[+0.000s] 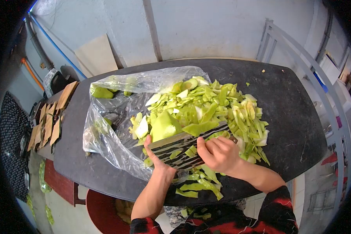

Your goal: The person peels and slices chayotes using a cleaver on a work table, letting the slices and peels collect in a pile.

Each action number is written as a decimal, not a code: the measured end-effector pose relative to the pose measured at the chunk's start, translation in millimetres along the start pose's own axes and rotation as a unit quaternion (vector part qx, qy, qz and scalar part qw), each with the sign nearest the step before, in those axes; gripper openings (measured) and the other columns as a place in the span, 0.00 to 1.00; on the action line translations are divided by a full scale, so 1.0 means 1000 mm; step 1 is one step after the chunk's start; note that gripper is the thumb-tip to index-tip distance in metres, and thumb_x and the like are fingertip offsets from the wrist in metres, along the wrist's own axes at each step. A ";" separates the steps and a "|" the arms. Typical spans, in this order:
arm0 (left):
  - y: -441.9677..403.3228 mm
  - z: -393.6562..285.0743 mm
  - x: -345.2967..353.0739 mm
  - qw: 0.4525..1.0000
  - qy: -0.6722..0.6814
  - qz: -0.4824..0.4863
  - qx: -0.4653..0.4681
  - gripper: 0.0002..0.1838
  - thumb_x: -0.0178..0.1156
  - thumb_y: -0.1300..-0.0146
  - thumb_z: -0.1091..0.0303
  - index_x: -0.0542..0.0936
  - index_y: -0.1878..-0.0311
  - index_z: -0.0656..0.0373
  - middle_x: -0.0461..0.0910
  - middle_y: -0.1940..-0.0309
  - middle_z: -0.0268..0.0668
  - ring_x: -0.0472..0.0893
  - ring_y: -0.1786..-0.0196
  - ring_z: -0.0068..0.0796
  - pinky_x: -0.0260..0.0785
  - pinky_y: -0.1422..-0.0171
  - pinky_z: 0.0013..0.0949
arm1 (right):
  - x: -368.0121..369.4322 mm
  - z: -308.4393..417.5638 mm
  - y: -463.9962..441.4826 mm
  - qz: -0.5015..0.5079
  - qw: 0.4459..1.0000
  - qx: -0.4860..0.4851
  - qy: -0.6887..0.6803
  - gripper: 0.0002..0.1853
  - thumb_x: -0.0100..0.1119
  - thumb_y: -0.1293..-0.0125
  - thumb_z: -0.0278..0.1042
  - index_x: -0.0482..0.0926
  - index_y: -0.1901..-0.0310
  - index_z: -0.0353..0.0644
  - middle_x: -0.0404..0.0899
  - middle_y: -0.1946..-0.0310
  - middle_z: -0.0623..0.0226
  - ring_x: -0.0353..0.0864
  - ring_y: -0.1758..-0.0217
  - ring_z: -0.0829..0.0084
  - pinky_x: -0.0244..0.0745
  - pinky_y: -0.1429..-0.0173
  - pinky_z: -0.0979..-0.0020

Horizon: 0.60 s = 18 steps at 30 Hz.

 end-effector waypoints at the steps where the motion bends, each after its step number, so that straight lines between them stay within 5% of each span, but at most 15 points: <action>1: 0.001 0.000 0.000 1.000 0.000 0.000 -0.001 0.45 0.56 0.47 0.28 0.72 0.34 0.53 0.75 0.40 0.44 0.75 0.41 0.47 0.70 0.37 0.52 | 0.002 0.000 0.000 0.009 1.000 0.003 0.008 0.12 0.61 0.45 0.22 0.80 0.59 0.26 0.73 0.82 0.68 0.74 0.82 0.72 0.67 0.78 0.73; 8: -0.004 -0.005 0.009 0.999 0.029 0.027 0.033 0.42 0.59 0.47 0.33 0.73 0.35 0.52 0.76 0.41 0.44 0.75 0.40 0.46 0.68 0.34 0.49 | 0.027 -0.036 0.014 0.060 0.992 0.108 -0.025 0.14 0.59 0.48 0.25 0.79 0.58 0.33 0.77 0.79 0.68 0.81 0.77 0.70 0.76 0.74 0.70; 18: 0.003 -0.015 0.027 0.992 0.003 0.127 0.021 0.45 0.58 0.49 0.36 0.69 0.33 0.58 0.77 0.43 0.52 0.77 0.41 0.46 0.71 0.36 0.45 | 0.001 -0.027 0.002 0.058 0.991 0.096 -0.077 0.13 0.57 0.49 0.24 0.79 0.59 0.36 0.75 0.81 0.68 0.79 0.79 0.68 0.75 0.74 0.68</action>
Point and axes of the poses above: each hand's wrist, its own y-axis away from the middle knuckle, its own x-axis out of the palm, z = x × y, the point moved 9 cm from there along -y, towards the middle knuckle
